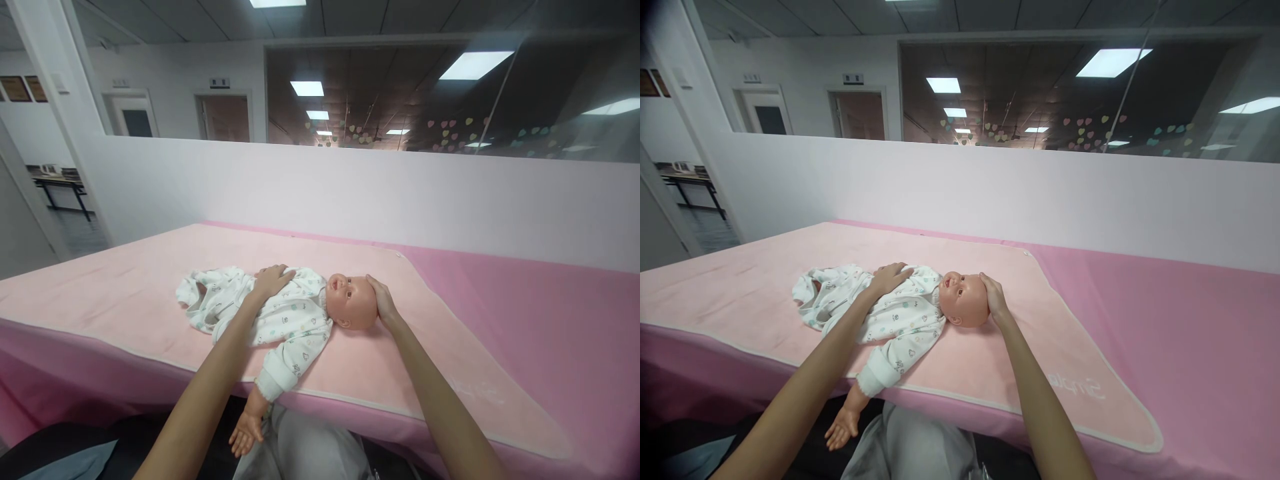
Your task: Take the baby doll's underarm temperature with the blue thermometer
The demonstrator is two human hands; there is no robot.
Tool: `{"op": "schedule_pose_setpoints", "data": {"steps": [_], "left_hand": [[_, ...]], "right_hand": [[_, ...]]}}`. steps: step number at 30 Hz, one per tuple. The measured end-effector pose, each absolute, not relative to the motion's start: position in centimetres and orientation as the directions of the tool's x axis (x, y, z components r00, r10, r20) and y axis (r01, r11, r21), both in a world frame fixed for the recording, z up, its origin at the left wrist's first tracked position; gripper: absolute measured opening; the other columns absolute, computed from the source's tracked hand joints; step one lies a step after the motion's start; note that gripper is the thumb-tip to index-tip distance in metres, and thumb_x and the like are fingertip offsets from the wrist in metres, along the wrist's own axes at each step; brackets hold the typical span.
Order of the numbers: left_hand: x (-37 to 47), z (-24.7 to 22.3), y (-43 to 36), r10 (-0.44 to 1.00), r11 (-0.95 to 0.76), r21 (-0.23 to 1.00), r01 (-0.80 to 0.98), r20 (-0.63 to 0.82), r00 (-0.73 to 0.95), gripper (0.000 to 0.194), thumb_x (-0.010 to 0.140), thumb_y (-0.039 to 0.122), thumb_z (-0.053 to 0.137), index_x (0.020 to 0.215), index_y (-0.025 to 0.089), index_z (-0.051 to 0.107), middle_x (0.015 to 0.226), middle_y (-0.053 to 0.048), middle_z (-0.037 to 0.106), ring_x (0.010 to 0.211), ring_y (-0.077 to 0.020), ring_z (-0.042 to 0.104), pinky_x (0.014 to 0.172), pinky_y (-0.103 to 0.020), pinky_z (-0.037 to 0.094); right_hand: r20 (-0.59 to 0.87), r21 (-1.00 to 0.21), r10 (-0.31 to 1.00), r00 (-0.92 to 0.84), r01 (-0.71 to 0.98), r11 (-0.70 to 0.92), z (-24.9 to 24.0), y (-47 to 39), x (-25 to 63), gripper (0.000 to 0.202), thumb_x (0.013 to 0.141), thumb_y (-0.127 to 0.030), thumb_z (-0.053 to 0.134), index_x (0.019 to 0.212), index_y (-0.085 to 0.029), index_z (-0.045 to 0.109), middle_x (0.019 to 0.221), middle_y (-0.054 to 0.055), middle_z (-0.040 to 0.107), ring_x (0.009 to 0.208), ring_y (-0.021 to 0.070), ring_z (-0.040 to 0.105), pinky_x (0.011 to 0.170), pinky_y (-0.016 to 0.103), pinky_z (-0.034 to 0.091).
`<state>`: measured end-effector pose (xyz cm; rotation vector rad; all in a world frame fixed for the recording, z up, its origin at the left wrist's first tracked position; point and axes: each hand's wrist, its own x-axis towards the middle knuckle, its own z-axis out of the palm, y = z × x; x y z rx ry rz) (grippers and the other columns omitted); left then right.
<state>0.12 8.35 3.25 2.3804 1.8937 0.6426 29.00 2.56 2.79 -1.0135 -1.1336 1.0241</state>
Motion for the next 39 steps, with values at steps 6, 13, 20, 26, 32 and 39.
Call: {"op": "schedule_pose_setpoints", "data": {"steps": [6,13,20,26,32,39], "left_hand": [[0.19,3.37,8.26,0.94,-0.257,0.266,0.929,0.294,0.175,0.049,0.084,0.053,0.025,0.105,0.021,0.056,0.108,-0.01,0.062,0.104,-0.0272,0.053,0.091,-0.042,0.033],[0.2,3.42,8.22,0.941,-0.253,0.262,0.931,0.289,0.175,0.048,0.084,0.052,0.026,0.104,0.022,0.056,0.107,-0.009,0.063,0.105,-0.0268,0.053,0.091,-0.041,0.033],[0.12,3.32,8.35,0.941,-0.257,0.267,0.929,0.288,0.178,0.048,0.084,0.052,0.025,0.104,0.021,0.057,0.108,-0.01,0.062,0.105,-0.0271,0.053,0.091,-0.041,0.034],[0.11,3.31,8.33,0.943,-0.252,0.279,0.927,0.285,0.171,0.048,0.084,0.054,0.026,0.104,0.022,0.057,0.107,-0.009,0.063,0.105,-0.0272,0.053,0.092,-0.041,0.033],[0.21,3.4,8.26,0.943,-0.25,0.277,0.928,0.285,0.169,0.046,0.084,0.052,0.027,0.103,0.022,0.057,0.107,-0.009,0.063,0.105,-0.0273,0.052,0.092,-0.041,0.033],[0.14,3.32,8.32,0.94,-0.256,0.265,0.93,0.294,0.175,0.048,0.084,0.053,0.025,0.102,0.022,0.057,0.105,-0.009,0.063,0.104,-0.0273,0.053,0.091,-0.041,0.034]], "right_hand": [[0.209,-0.97,0.97,0.121,-0.102,0.222,2.77,2.57,29.01,0.037,0.064,-0.052,0.062,0.074,-0.016,0.065,0.077,0.003,0.067,0.078,0.0208,0.058,0.069,0.028,0.044],[0.211,-0.971,0.968,0.134,-0.081,0.223,2.84,2.45,28.91,0.039,0.065,-0.054,0.061,0.074,-0.016,0.065,0.078,0.003,0.068,0.079,0.0209,0.058,0.068,0.028,0.043],[0.214,-0.971,0.97,0.119,-0.081,0.224,2.79,2.57,28.97,0.041,0.064,-0.054,0.061,0.077,-0.015,0.066,0.075,0.003,0.067,0.079,0.0214,0.059,0.072,0.03,0.044],[0.219,-0.97,0.968,0.122,-0.079,0.229,2.73,2.67,28.99,0.04,0.063,-0.055,0.061,0.073,-0.016,0.066,0.072,0.003,0.067,0.078,0.0212,0.059,0.071,0.029,0.043],[0.216,-0.97,0.966,0.138,-0.08,0.228,2.75,2.58,28.96,0.037,0.064,-0.053,0.061,0.071,-0.016,0.065,0.073,0.002,0.067,0.075,0.02,0.058,0.069,0.029,0.043],[0.215,-0.969,0.968,0.129,-0.096,0.228,2.83,2.56,28.93,0.036,0.063,-0.052,0.062,0.071,-0.017,0.064,0.074,0.002,0.067,0.077,0.0207,0.058,0.071,0.029,0.043]]}}
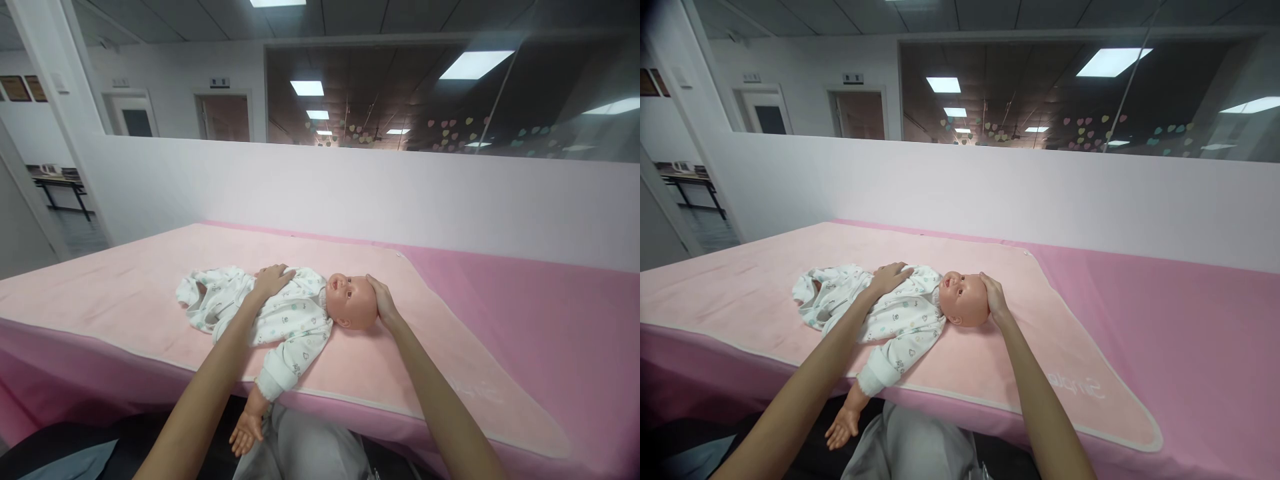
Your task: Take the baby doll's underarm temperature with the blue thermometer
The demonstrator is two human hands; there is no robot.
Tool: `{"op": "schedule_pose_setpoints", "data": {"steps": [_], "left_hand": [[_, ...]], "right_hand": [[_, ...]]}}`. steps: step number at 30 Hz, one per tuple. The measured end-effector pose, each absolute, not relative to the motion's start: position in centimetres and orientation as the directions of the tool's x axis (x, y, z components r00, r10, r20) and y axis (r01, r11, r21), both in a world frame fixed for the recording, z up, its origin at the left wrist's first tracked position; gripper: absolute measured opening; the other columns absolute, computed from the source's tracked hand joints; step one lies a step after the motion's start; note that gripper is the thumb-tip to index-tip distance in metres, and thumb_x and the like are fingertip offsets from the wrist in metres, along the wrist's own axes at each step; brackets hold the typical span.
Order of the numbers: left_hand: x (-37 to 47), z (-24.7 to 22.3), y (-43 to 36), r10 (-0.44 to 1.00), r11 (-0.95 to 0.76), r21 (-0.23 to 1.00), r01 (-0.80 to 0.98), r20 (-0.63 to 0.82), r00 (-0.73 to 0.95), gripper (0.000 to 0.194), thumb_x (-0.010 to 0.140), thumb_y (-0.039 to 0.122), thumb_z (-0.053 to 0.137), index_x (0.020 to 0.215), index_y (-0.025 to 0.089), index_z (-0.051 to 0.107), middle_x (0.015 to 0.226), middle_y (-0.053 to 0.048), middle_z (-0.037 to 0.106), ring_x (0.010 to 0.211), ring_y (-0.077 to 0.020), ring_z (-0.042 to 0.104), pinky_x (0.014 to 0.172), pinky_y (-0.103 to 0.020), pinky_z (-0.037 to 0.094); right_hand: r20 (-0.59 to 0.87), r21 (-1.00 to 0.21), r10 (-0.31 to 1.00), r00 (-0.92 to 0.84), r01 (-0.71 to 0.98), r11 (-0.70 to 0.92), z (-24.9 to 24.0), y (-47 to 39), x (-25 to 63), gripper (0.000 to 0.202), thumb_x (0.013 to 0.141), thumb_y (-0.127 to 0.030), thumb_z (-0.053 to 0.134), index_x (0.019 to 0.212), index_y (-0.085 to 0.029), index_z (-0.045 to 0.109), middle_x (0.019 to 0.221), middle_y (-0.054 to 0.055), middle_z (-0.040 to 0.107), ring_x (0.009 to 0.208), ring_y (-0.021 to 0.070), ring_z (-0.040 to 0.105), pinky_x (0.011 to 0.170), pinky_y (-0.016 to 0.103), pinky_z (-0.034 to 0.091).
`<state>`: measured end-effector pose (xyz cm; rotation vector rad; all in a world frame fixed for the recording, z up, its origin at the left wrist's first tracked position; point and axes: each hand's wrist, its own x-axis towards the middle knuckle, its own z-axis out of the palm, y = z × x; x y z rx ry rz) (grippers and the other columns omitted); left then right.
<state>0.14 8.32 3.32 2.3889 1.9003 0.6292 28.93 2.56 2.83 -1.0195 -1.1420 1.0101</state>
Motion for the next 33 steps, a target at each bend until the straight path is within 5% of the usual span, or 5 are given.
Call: {"op": "schedule_pose_setpoints", "data": {"steps": [23,28,33], "left_hand": [[0.0,3.0,8.7,0.929,-0.287,0.308,0.907,0.32,0.185,0.049,0.083,0.053,0.028,0.101,0.02,0.059,0.103,-0.012,0.064,0.103,-0.0302,0.053,0.089,-0.044,0.033],[-0.2,2.6,9.2,0.929,-0.296,0.481,0.825,0.345,0.132,0.044,0.078,0.053,0.04,0.098,0.02,0.062,0.1,-0.012,0.065,0.102,-0.0322,0.053,0.093,-0.047,0.028],[-0.2,2.0,9.7,0.929,-0.294,0.639,0.711,0.367,0.054,0.045,0.071,0.05,0.052,0.102,0.02,0.063,0.107,-0.013,0.063,0.107,-0.0335,0.05,0.096,-0.046,0.027]], "right_hand": [[0.216,-0.968,0.968,0.13,-0.1,0.23,2.9,2.5,29.0,0.036,0.065,-0.05,0.062,0.074,-0.015,0.065,0.075,0.003,0.067,0.076,0.0198,0.059,0.068,0.027,0.044],[0.229,-0.969,0.967,0.113,-0.071,0.238,2.7,2.7,29.0,0.04,0.067,-0.051,0.059,0.079,-0.014,0.066,0.086,0.005,0.068,0.085,0.0221,0.059,0.074,0.029,0.045],[0.334,-0.934,0.886,0.322,-0.014,0.358,2.3,3.1,28.8,0.045,0.07,-0.046,0.058,0.107,-0.021,0.06,0.123,0.003,0.054,0.113,0.0201,0.048,0.093,0.029,0.038]]}}
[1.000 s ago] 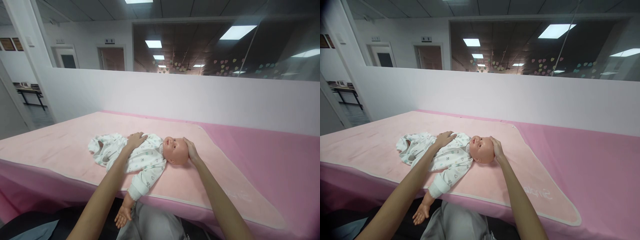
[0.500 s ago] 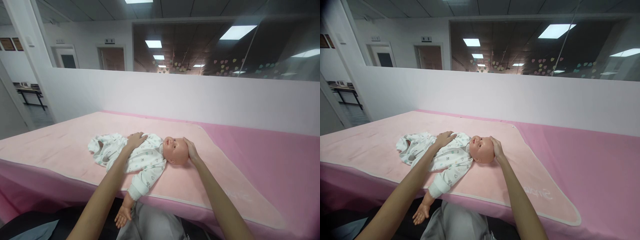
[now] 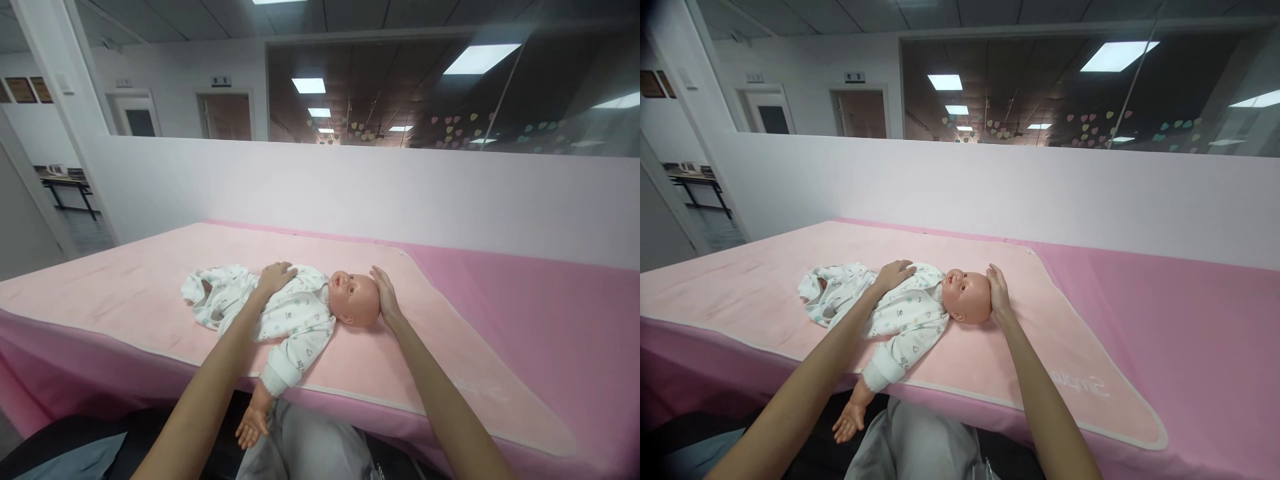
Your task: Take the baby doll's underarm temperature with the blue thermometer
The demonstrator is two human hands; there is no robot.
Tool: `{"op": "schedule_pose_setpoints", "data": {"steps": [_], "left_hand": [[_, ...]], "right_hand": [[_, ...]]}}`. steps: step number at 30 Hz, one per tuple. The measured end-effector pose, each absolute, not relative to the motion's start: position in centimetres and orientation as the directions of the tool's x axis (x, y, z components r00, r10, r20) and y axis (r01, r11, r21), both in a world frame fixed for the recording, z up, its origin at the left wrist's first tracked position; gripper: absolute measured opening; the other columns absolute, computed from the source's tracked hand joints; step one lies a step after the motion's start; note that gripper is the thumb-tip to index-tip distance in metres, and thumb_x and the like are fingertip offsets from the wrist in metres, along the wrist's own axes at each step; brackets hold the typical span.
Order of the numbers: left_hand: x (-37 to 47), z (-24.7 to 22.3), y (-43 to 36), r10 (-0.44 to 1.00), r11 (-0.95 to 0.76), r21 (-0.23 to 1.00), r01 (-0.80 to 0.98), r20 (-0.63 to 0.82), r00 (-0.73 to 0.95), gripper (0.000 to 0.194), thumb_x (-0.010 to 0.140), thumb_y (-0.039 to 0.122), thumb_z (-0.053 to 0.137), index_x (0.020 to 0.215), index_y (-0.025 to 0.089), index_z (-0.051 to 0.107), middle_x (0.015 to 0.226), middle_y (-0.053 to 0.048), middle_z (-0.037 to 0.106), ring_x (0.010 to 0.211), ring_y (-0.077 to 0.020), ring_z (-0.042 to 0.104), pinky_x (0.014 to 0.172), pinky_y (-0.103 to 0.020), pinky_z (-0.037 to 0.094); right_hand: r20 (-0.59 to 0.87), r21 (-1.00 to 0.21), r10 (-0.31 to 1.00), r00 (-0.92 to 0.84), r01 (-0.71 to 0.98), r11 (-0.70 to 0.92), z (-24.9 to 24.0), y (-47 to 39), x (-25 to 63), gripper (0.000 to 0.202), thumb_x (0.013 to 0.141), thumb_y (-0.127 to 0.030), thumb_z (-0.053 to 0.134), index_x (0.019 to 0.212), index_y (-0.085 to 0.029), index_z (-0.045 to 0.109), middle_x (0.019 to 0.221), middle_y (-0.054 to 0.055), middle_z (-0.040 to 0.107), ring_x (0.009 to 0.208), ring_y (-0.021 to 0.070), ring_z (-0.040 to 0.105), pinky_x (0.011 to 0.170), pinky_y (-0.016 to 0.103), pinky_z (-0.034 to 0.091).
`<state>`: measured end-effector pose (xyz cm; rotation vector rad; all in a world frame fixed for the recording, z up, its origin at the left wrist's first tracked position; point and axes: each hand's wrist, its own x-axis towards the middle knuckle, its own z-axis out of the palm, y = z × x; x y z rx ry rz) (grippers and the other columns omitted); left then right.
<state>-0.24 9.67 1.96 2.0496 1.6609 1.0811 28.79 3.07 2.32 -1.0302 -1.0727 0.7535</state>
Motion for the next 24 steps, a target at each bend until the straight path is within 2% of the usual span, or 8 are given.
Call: {"op": "schedule_pose_setpoints", "data": {"steps": [3,5,8,11,15,18,21,24], "left_hand": [[-0.5,1.9,9.7,0.924,-0.307,0.713,0.631,0.382,0.018,0.051,0.071,0.05,0.053,0.108,0.017,0.06,0.114,-0.014,0.059,0.106,-0.0322,0.051,0.092,-0.042,0.034],[-0.9,2.0,9.5,0.919,-0.328,0.762,0.558,0.394,0.002,0.053,0.073,0.051,0.05,0.113,0.017,0.057,0.116,-0.013,0.058,0.101,-0.0281,0.055,0.086,-0.038,0.04],[-1.4,2.3,8.7,0.915,-0.4,0.883,0.245,0.401,0.048,0.054,0.073,0.05,0.052,0.117,0.017,0.054,0.112,-0.012,0.06,0.093,-0.0224,0.059,0.079,-0.033,0.045],[-1.3,2.7,7.2,0.882,-0.428,0.903,-0.023,0.424,0.205,0.048,0.066,0.042,0.065,0.107,0.017,0.061,0.1,-0.01,0.064,0.092,-0.022,0.059,0.081,-0.033,0.044],[0.0,3.3,5.0,0.771,-0.544,0.809,0.221,0.378,0.513,0.033,0.06,0.036,0.072,0.088,0.019,0.069,0.097,-0.008,0.065,0.096,-0.0241,0.057,0.088,-0.036,0.04],[0.7,3.6,4.3,0.719,-0.606,0.732,0.31,0.339,0.607,0.032,0.06,0.037,0.071,0.088,0.021,0.07,0.099,-0.007,0.064,0.097,-0.0244,0.056,0.087,-0.035,0.04],[0.7,3.2,5.0,0.765,-0.575,0.756,0.314,0.361,0.533,0.029,0.067,0.042,0.064,0.085,0.019,0.069,0.09,-0.006,0.065,0.088,-0.0216,0.057,0.079,-0.032,0.042],[0.4,2.3,6.3,0.865,-0.492,0.829,0.266,0.431,0.258,0.034,0.075,0.047,0.053,0.078,0.016,0.065,0.069,-0.002,0.061,0.068,-0.0158,0.053,0.065,-0.027,0.04]], "right_hand": [[0.333,-0.933,0.88,0.338,-0.019,0.36,2.1,3.1,28.9,0.048,0.072,-0.047,0.056,0.114,-0.023,0.056,0.126,0.003,0.052,0.116,0.0202,0.046,0.094,0.03,0.038],[0.301,-0.947,0.924,0.235,-0.041,0.318,2.0,3.1,29.0,0.046,0.073,-0.049,0.055,0.108,-0.02,0.061,0.117,0.005,0.058,0.111,0.0225,0.05,0.091,0.032,0.04],[0.221,-0.972,0.974,0.058,-0.066,0.224,2.1,3.0,29.1,0.044,0.074,-0.052,0.053,0.094,-0.016,0.067,0.102,0.008,0.066,0.1,0.0253,0.057,0.085,0.033,0.044],[0.265,-0.96,0.957,0.119,-0.062,0.273,2.4,3.0,29.1,0.037,0.072,-0.048,0.056,0.09,-0.018,0.068,0.104,0.005,0.065,0.099,0.023,0.057,0.085,0.031,0.044],[0.314,-0.947,0.938,0.148,-0.015,0.319,2.7,2.8,29.0,0.037,0.069,-0.047,0.058,0.088,-0.017,0.068,0.101,0.006,0.066,0.097,0.0224,0.057,0.085,0.031,0.043],[0.302,-0.953,0.949,0.094,0.039,0.3,2.9,2.5,29.0,0.042,0.072,-0.052,0.053,0.081,-0.014,0.067,0.09,0.007,0.068,0.089,0.0232,0.059,0.079,0.033,0.045],[0.428,-0.898,0.887,0.173,0.197,0.394,3.2,2.1,29.0,0.035,0.074,-0.048,0.053,0.08,-0.016,0.065,0.092,0.005,0.067,0.09,0.022,0.058,0.081,0.032,0.043],[0.623,-0.75,0.749,0.227,0.445,0.489,3.7,1.5,29.1,0.027,0.076,-0.04,0.051,0.084,-0.018,0.064,0.095,0.006,0.066,0.093,0.0212,0.057,0.084,0.033,0.042]]}}
